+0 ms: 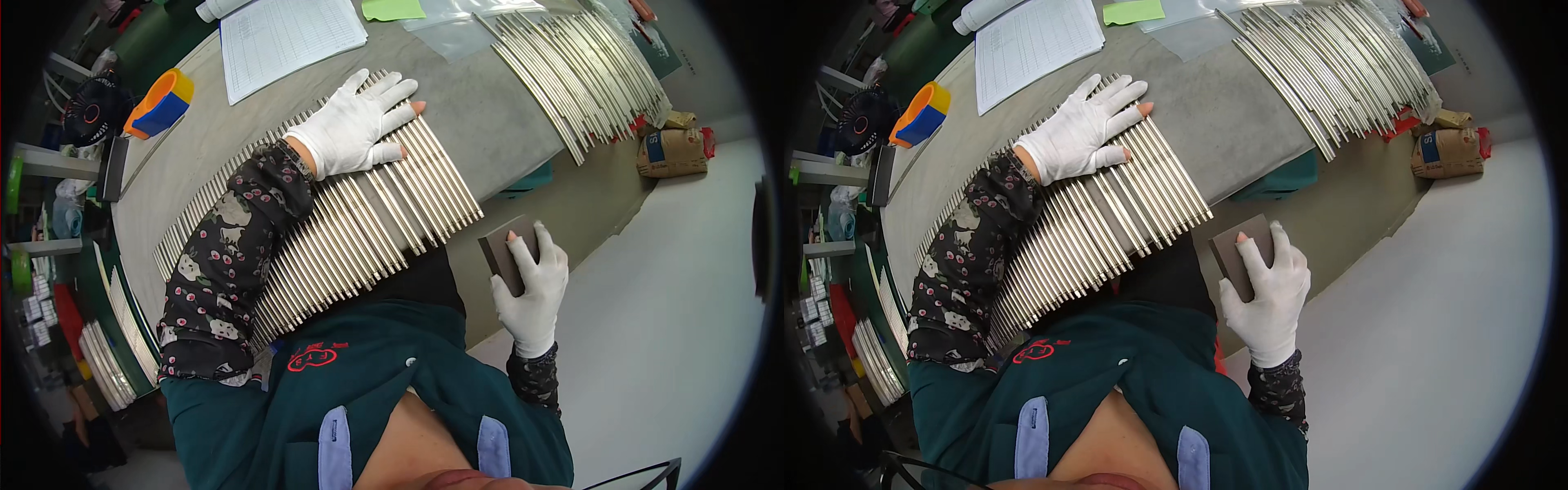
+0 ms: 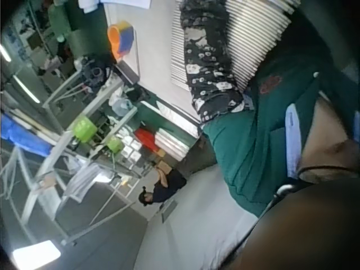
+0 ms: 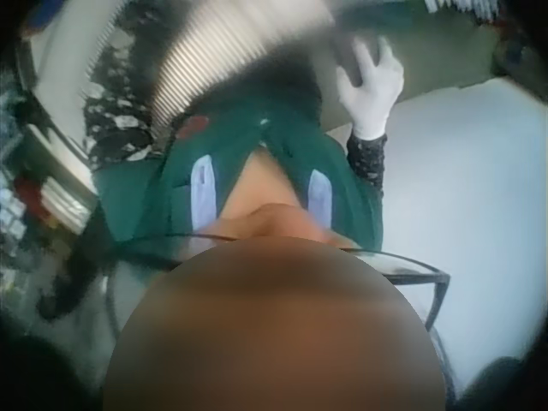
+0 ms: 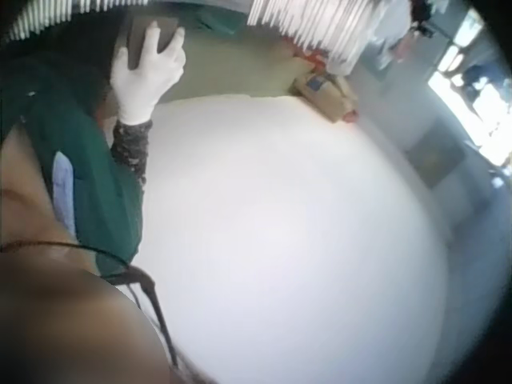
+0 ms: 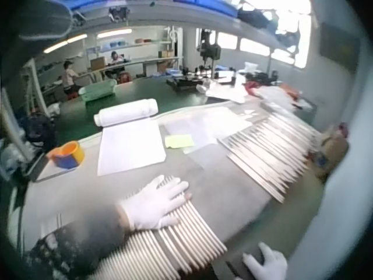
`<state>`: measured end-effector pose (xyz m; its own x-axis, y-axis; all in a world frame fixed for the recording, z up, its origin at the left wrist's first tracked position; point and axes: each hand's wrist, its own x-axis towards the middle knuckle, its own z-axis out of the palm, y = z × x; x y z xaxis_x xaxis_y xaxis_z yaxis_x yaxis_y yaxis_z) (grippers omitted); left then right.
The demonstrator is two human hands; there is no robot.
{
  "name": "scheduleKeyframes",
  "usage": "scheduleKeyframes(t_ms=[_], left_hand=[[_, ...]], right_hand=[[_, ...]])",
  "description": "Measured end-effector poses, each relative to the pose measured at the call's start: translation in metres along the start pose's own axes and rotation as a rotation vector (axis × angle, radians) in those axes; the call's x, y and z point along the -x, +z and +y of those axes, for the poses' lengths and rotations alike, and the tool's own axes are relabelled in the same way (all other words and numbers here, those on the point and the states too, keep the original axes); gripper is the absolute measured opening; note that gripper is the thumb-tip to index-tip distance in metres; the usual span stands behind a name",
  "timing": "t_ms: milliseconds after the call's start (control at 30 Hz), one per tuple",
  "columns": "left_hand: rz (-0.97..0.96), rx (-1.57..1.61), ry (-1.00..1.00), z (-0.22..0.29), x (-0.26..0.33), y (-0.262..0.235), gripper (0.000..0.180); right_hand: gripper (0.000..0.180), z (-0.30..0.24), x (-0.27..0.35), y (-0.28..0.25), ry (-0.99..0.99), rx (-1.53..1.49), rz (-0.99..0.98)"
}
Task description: Sand the ends and surfaces of multiple wooden rods using a sanding block.
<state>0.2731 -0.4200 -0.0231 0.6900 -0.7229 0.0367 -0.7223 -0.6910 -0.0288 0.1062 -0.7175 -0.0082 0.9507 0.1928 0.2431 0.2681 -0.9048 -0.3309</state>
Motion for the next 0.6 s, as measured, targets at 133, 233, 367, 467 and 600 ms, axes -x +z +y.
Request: scheduleKeyframes(t_ms=[133,233,367,467,600], left_hand=[[0.023,-0.018,0.014,-0.002,-0.004,0.005,0.066],[0.034,-0.019,0.011,-0.001,-0.006,0.004,0.065],[0.020,-0.029,0.003,0.000,-0.011,0.004,0.064],[0.046,-0.038,-0.004,0.001,-0.011,0.004,0.063],[0.039,-0.038,-0.007,0.001,-0.015,0.006,0.063]], right_hand=[[0.060,-0.003,-0.001,-0.002,0.004,0.007,-0.007],[0.061,-0.002,0.000,-0.001,-0.011,0.000,0.001],[0.060,-0.001,0.000,0.001,-0.009,0.000,-0.004],[0.060,-0.002,0.000,0.001,-0.021,-0.006,0.003],[0.060,-0.002,0.000,0.002,-0.015,-0.009,0.006]])
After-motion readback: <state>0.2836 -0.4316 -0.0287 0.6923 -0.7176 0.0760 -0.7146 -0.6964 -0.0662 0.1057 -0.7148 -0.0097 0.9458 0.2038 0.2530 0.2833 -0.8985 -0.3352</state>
